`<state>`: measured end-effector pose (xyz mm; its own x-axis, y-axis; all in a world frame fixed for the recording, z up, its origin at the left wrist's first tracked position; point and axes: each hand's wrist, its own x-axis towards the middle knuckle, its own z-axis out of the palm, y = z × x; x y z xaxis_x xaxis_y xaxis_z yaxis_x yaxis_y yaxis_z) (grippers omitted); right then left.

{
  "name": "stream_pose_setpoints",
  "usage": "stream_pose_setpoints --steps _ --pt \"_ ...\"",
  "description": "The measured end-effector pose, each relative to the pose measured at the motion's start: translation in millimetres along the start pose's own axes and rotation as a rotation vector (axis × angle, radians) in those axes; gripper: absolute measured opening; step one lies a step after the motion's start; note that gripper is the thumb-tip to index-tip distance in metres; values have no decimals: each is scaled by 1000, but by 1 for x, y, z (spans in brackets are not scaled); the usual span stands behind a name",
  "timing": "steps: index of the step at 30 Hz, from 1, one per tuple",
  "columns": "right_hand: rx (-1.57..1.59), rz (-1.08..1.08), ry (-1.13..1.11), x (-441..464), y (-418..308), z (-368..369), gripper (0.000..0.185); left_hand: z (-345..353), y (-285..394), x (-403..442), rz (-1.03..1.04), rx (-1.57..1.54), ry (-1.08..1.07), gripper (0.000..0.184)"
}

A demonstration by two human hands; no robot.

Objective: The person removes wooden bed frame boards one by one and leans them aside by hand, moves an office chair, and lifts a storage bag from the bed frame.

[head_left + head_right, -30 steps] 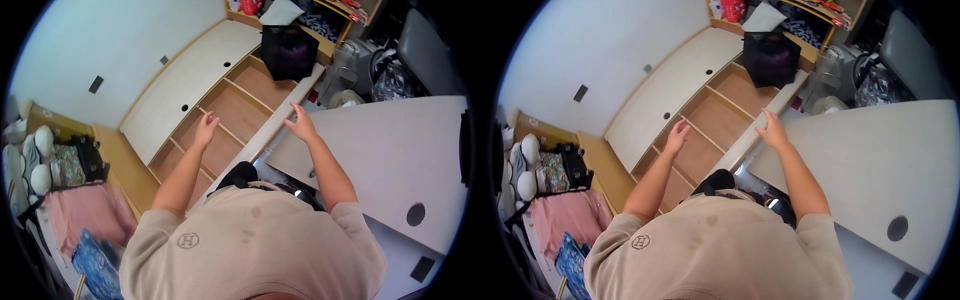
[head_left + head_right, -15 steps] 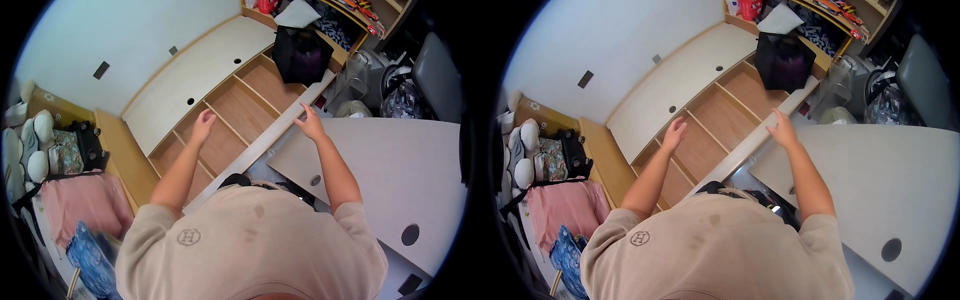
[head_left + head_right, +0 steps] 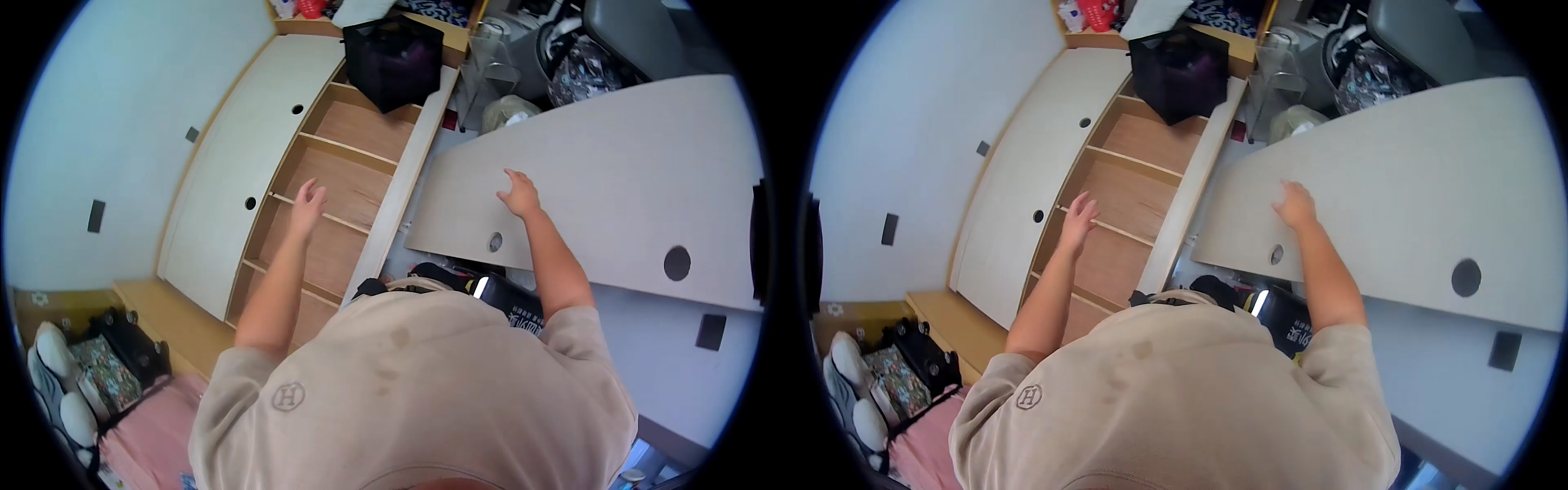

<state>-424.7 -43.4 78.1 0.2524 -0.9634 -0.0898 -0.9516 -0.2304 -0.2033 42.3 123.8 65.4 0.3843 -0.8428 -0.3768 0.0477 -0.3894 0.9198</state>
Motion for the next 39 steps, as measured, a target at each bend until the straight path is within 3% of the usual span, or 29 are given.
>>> stream_pose_setpoints --steps 8,17,20,23,26,29,32,35,39 --pt "-211 283 -141 -12 64 -12 65 66 18 31 23 59 -159 56" --pt "-189 236 -318 47 96 46 66 100 20 59 -101 93 -77 54" --pt "-357 232 -455 60 103 48 68 106 26 69 -98 93 -49 53" --pt "-669 80 -557 56 129 67 66 117 38 71 -91 91 -15 53" --pt "-652 102 -585 56 129 71 64 122 40 73 -93 61 -12 54" --pt "-671 140 -658 64 107 50 48 133 37 73 -141 58 14 54" --pt "-533 197 -617 70 95 46 48 135 25 76 -135 66 -47 55" --pt "-505 87 -477 73 86 55 47 138 20 83 -136 60 -73 54" --pt "-466 94 -433 71 66 48 46 127 22 85 -91 55 -96 54"
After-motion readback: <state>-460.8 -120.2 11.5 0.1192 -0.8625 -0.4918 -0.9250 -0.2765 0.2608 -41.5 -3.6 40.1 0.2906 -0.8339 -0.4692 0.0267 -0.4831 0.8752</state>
